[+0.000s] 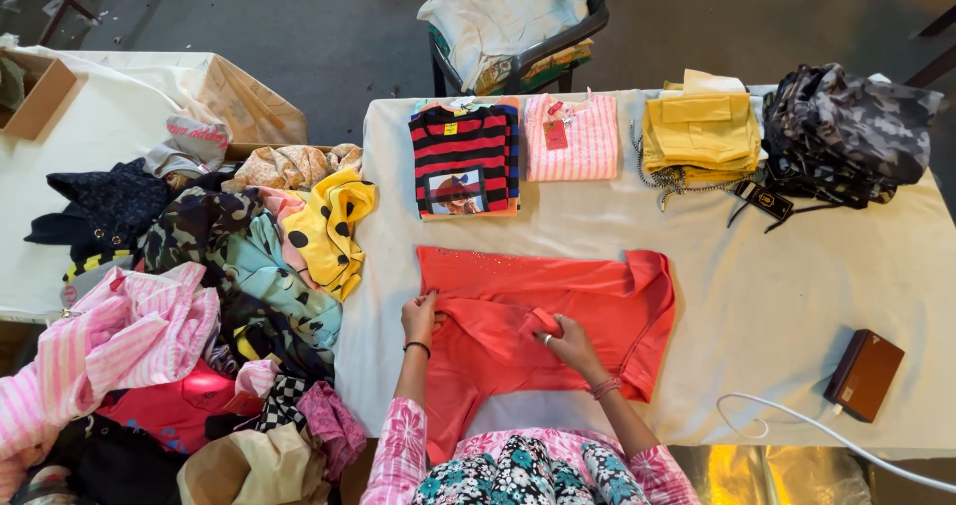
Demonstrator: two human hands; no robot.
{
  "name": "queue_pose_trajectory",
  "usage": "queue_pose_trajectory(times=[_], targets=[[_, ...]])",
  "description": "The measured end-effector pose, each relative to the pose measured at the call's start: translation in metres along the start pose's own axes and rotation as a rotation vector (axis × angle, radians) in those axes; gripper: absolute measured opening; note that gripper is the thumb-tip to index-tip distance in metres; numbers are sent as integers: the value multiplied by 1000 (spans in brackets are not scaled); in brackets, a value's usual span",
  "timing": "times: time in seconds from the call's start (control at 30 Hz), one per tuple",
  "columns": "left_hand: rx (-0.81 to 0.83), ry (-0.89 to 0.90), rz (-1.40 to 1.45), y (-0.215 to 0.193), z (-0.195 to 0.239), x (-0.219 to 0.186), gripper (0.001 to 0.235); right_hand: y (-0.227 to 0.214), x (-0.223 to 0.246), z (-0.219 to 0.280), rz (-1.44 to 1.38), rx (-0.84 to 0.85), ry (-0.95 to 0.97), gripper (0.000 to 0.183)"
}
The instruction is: The person folds several garments on a white tablecloth, including a blue and black striped top, a red and black striped top, and a red top with sparkles. Each item is smoothed, folded into a compact rectangle, and placed in a neat stack on the table.
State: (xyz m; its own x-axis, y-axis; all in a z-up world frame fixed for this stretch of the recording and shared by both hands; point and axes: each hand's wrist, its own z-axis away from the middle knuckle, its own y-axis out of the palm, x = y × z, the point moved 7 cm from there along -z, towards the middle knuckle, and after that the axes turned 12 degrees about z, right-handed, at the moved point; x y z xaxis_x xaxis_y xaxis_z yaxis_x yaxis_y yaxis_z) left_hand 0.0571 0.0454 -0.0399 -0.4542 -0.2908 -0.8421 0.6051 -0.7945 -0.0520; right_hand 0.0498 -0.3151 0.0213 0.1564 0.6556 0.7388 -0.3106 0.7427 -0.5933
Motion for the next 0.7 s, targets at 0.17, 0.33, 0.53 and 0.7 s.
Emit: queue_pose_trajectory(times=[0.17, 0.33, 0.53, 0.7], targets=[[-18, 89, -39, -2, 9, -8, 29, -25, -18, -23, -97, -161, -135, 28], [-72, 196, -201, 3, 36, -28, 25, -94, -45, -31, -29, -609, -140, 31], [-91, 211, -301, 3, 41, -34, 25, -94, -71, -38, 41, -562, 70, 27], [-248, 588, -575, 17, 96, -78, 35, -87, -69, -34, -113, -562, 19, 24]])
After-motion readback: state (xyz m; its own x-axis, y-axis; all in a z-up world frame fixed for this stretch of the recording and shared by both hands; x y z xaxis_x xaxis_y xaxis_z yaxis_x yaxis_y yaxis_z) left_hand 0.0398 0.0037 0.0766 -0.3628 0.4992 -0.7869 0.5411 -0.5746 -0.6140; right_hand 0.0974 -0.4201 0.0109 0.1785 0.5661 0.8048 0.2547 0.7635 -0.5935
